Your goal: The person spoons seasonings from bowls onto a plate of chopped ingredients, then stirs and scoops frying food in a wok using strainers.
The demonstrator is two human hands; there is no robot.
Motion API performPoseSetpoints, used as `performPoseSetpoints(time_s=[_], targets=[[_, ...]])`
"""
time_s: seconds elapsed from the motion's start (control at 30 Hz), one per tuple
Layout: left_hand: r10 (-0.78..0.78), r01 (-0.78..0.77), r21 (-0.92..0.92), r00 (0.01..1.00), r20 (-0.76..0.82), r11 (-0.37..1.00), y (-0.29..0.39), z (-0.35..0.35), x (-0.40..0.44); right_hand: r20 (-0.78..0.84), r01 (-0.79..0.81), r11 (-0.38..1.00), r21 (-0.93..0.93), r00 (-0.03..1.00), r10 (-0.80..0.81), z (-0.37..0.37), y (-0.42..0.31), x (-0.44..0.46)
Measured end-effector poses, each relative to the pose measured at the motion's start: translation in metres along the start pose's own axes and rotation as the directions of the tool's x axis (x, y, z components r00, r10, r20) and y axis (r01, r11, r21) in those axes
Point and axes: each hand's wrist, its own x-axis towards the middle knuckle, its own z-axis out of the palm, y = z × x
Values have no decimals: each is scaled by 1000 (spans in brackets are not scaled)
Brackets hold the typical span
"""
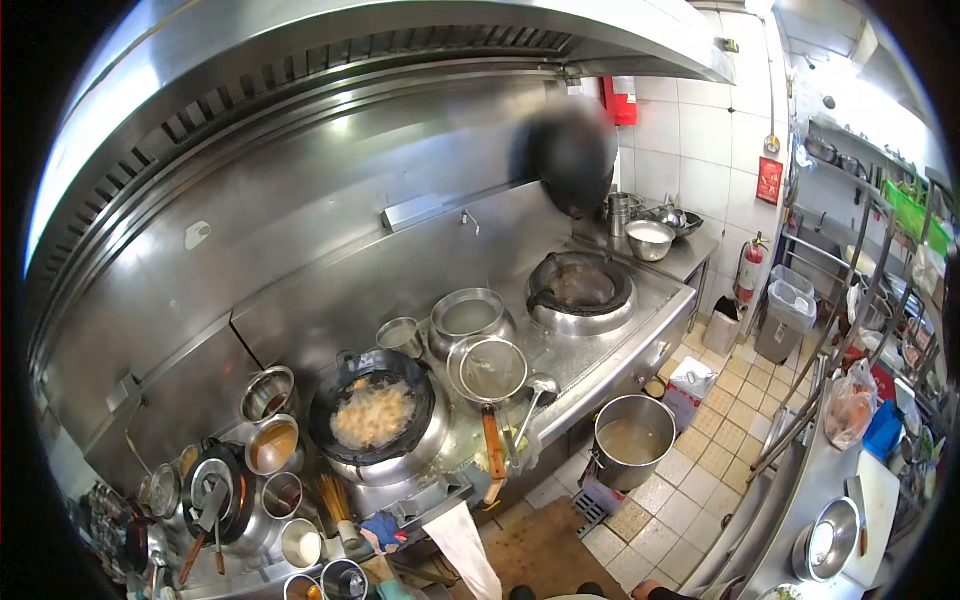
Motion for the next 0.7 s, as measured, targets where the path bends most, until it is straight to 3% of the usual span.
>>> performPoseSetpoints(time_s=[0.3,0.53,0.7], targets=[[27,-26,-15,998,61,1000,11,-7,12,51,-137,954,266,990,128,-18,-10,0],[53,-51,-12,990,133,999,13,-4,15,-29,-251,797,549,948,318,-20,-24,4],[134,-139,0,955,264,990,9,7,5,72,-105,953,285,994,88,-20,-12,24]])
